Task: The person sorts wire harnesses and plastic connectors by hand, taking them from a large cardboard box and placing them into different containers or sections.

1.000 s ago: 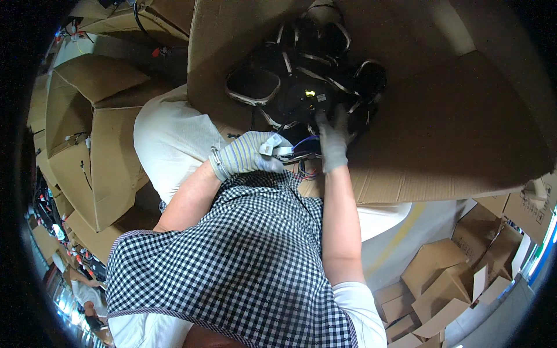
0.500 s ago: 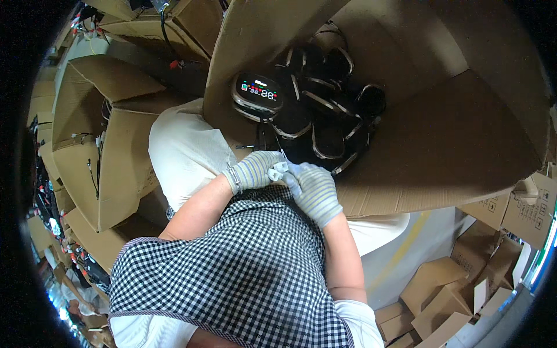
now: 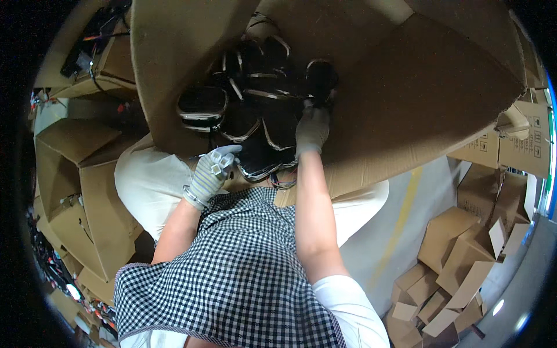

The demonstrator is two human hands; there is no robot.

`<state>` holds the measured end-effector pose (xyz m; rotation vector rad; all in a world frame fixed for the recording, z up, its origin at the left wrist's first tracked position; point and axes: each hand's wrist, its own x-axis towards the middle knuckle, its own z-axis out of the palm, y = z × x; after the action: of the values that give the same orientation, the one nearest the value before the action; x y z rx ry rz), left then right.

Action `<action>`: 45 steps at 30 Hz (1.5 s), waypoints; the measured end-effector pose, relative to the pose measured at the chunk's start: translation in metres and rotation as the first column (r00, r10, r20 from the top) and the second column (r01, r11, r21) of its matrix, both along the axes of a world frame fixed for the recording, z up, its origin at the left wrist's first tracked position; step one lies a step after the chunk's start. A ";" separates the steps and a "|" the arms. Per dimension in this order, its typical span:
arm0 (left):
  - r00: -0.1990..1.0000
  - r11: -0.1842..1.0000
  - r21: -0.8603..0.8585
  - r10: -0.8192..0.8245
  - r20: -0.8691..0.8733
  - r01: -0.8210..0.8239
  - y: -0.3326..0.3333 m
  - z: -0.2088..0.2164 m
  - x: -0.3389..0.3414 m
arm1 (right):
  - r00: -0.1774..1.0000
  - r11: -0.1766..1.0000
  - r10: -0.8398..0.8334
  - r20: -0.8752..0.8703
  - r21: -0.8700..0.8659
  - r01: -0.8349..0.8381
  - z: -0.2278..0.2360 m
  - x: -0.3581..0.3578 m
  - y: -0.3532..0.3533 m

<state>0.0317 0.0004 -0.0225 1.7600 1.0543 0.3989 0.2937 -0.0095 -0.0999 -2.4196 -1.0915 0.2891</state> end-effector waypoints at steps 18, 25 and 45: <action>0.962 0.949 -0.301 0.161 0.221 -0.090 0.002 -0.001 0.003 | 0.380 0.823 0.252 -0.890 0.403 0.399 0.020 -0.005 0.010; 0.784 0.907 -0.320 0.403 0.472 -0.274 0.006 0.010 -0.001 | 0.547 0.706 0.701 -0.458 0.554 -0.440 0.098 -0.065 0.011; 0.616 0.555 -0.792 0.539 0.575 0.254 0.026 -0.045 -0.012 | 0.399 0.462 0.886 -0.236 0.386 -0.799 0.046 -0.112 -0.066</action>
<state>0.0198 0.0262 -0.0677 0.4522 0.5486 0.5884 0.1819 -0.0756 -0.0543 -1.2707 -1.9486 0.9115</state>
